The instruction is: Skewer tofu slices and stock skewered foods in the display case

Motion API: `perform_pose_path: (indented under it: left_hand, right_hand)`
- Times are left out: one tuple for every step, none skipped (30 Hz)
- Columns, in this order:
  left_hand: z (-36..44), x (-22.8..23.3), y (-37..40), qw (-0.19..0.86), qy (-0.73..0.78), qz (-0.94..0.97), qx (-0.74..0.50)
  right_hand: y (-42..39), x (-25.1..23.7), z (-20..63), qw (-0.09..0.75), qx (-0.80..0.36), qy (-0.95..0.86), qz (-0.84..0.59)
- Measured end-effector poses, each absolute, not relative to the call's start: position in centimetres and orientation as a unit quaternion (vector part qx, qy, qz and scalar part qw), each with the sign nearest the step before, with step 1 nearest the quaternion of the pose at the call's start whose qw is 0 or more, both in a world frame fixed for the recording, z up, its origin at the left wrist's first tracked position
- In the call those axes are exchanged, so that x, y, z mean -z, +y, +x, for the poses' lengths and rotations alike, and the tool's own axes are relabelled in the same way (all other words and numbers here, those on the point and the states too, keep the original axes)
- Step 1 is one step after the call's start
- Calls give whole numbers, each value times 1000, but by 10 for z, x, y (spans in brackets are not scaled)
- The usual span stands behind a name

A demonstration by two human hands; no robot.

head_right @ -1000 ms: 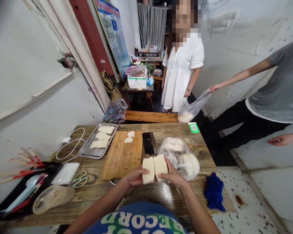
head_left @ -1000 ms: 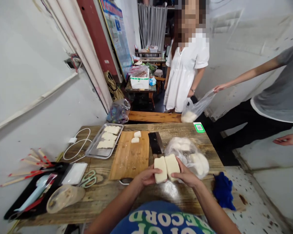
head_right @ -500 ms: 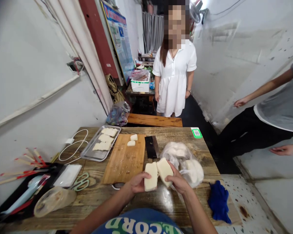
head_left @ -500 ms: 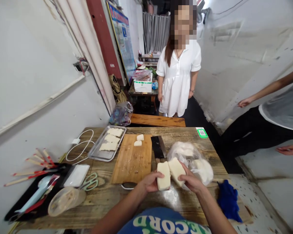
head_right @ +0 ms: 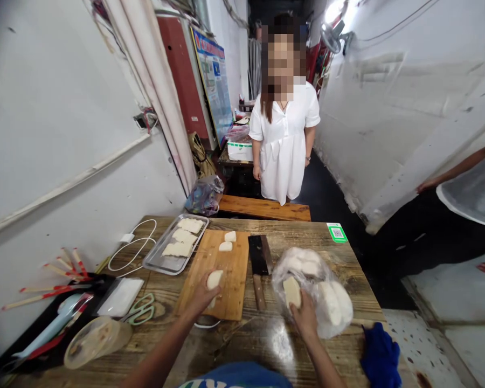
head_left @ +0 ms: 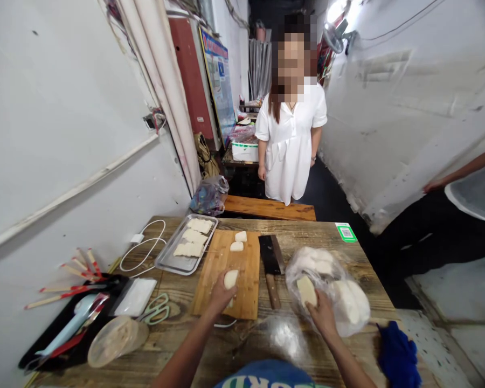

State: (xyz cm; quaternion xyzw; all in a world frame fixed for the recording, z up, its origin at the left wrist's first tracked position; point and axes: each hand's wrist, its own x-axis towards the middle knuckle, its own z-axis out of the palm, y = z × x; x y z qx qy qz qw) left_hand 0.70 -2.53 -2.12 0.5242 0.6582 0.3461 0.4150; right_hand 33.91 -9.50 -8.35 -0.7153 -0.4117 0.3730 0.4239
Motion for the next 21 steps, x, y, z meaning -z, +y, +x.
perform_pose_path:
  left_hand:
    - [-4, 23, -21, 338, 677, 576, -309]
    - [-13, 26, -17, 271, 689, 619, -262]
    - [-20, 29, -13, 219, 695, 651, -212]
    - [-24, 31, -11, 179, 699, 672, -165]
    - [-27, 34, -8, 153, 702, 684, -126]
    - [-27, 37, -7, 136, 704, 690, -97]
    - [-26, 39, -5, 127, 706, 692, -76]
    - [-24, 41, -4, 124, 708, 693, -63]
    - [-21, 43, -4, 125, 708, 693, -58]
    - [-20, 45, -5, 131, 705, 694, -59]
    - [-19, 47, -7, 140, 700, 697, -65]
    - [-21, 49, -9, 151, 692, 702, -77]
    - [-24, 52, -13, 162, 681, 708, -93]
    - [-29, 55, -17, 172, 668, 716, -110]
    - [-36, 58, -21, 181, 649, 729, -122]
    - [-43, 60, -24, 190, 622, 749, -125]
    - [-51, 62, -27, 199, 591, 773, -115]
    - [-57, 63, -29, 206, 560, 797, -94]
    - [-63, 63, -29, 209, 534, 817, -65]
    - [-67, 62, -27, 207, 516, 831, -35]
    - [-69, 60, -24, 198, 507, 839, -8]
  right_hand:
    - [-98, 90, 338, 378, -334, -443, -741]
    - [-100, 93, 338, 326, -292, -474, -764]
    - [-103, 92, 336, 276, -252, -504, -779]
    - [-105, 87, 333, 235, -216, -531, -785]
    - [-106, 80, 327, 201, -183, -557, -785]
    - [-104, 71, 318, 173, -158, -583, -778]
    - [-101, 63, 306, 152, -148, -610, -763]
    - [-95, 56, 291, 136, -158, -639, -741]
    - [-87, 51, 274, 120, -183, -668, -712]
    - [-77, 49, 257, 102, -210, -684, -691]
    - [-66, 50, 240, 81, -226, -686, -687]
    - [-54, 54, 225, 61, -228, -679, -695]
    - [-42, 59, 212, 44, -223, -671, -706]
    - [-31, 65, 202, 31, -214, -660, -720]
    - [-20, 71, 195, 26, -205, -650, -731]
    - [-11, 76, 191, 25, -203, -638, -743]
    - [-3, 80, 189, 27, -208, -623, -754]
    - [3, 83, 188, 30, -217, -608, -763]
    - [8, 85, 188, 31, -228, -593, -771]
    - [12, 86, 190, 29, -238, -579, -779]
    - [14, 85, 192, 28, -243, -566, -787]
